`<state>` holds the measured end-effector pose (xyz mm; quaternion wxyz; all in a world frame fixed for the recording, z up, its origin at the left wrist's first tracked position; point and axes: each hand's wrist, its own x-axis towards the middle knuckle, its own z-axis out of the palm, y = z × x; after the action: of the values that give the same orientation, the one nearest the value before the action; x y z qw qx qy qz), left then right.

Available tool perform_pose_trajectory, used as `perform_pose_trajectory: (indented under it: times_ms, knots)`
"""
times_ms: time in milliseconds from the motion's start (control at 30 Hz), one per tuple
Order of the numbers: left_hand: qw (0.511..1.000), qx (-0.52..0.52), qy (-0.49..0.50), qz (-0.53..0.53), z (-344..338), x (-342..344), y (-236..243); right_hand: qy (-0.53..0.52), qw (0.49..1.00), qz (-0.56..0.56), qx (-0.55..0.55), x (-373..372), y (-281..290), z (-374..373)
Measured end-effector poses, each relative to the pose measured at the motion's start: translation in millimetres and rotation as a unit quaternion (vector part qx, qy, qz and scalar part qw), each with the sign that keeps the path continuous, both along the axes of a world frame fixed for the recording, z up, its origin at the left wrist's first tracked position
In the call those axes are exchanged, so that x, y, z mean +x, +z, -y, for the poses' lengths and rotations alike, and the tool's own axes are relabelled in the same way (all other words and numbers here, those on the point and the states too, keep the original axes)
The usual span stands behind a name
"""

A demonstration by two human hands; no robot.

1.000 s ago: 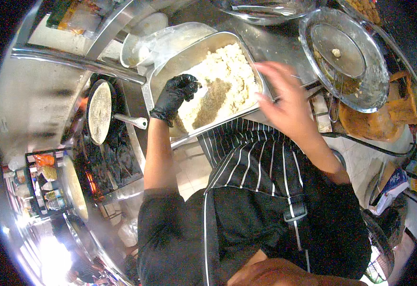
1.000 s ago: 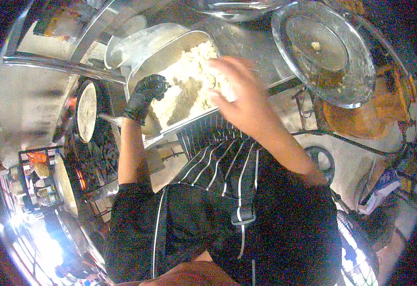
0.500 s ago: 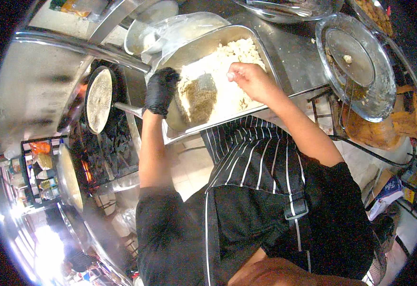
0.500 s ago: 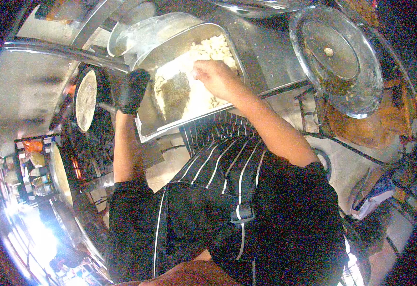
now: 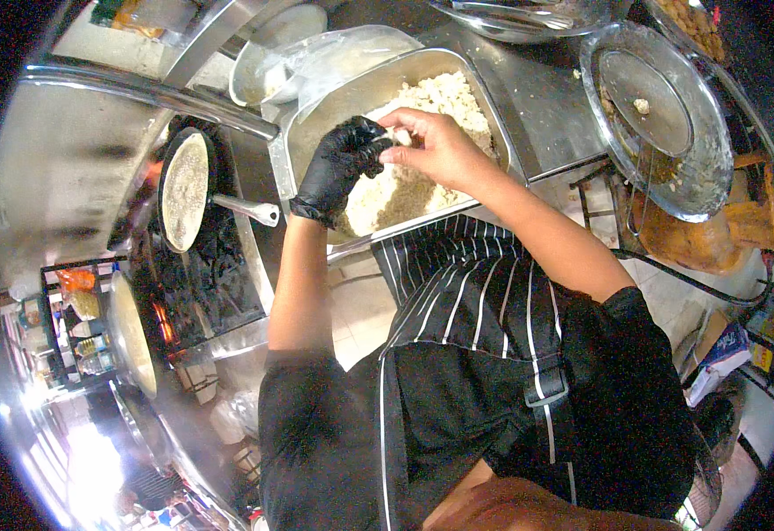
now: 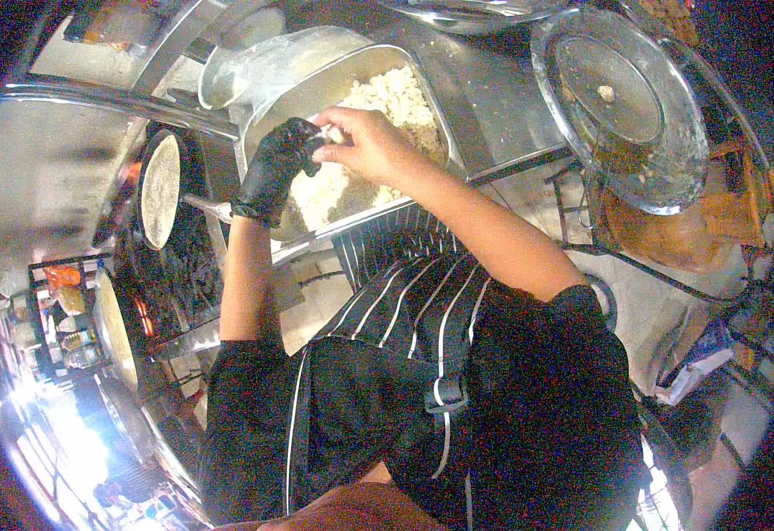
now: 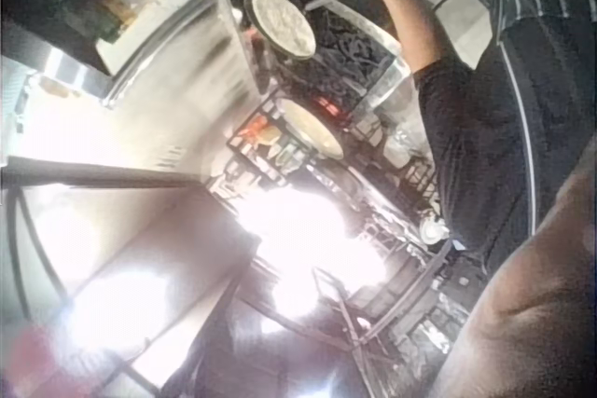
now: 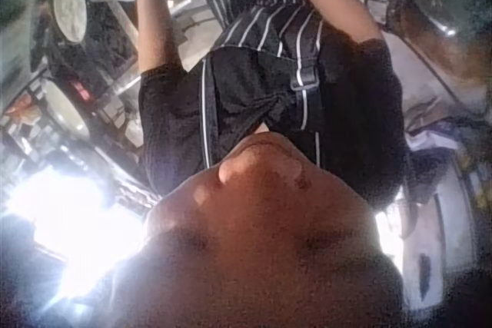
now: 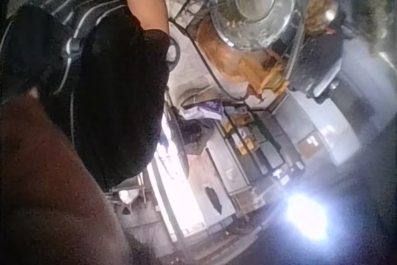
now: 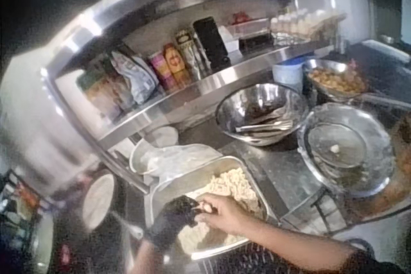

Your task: The person repeatedly scoops dough from a metal tray, rolls it into small balls between their hands, and places them on a metal plate. They then use a strainer to transfer the shaped dough balls into a pan of hot oil on the stove.

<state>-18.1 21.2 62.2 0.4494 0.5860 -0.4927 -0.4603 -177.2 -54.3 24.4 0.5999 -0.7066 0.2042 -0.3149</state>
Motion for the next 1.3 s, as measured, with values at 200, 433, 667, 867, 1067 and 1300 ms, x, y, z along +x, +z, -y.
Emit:
perform_pose_trajectory:
  times_ms: [200,433,667,867,1067,1300]
  knots:
    - [0.998,0.001,0.057,-0.012,4,-3,2,-0.055,0.994,0.069,0.067,-7,2,3]
    - [0.961,0.065,-0.013,0.267,-22,71,-22,-0.130,0.985,0.051,0.102,-52,4,26]
    - [0.850,-0.051,-0.048,0.522,-9,31,-53,-0.088,0.978,-0.098,-0.160,-60,4,6]
    - [0.856,0.019,-0.120,0.503,13,-6,-102,-0.044,0.938,-0.201,-0.278,-55,11,-3]
    - [0.985,0.153,-0.043,0.068,13,1,-34,-0.083,0.948,-0.091,-0.294,-53,0,0]
    - [0.997,0.027,0.002,-0.073,7,-15,-9,-0.006,0.999,-0.029,-0.043,-22,-5,9]
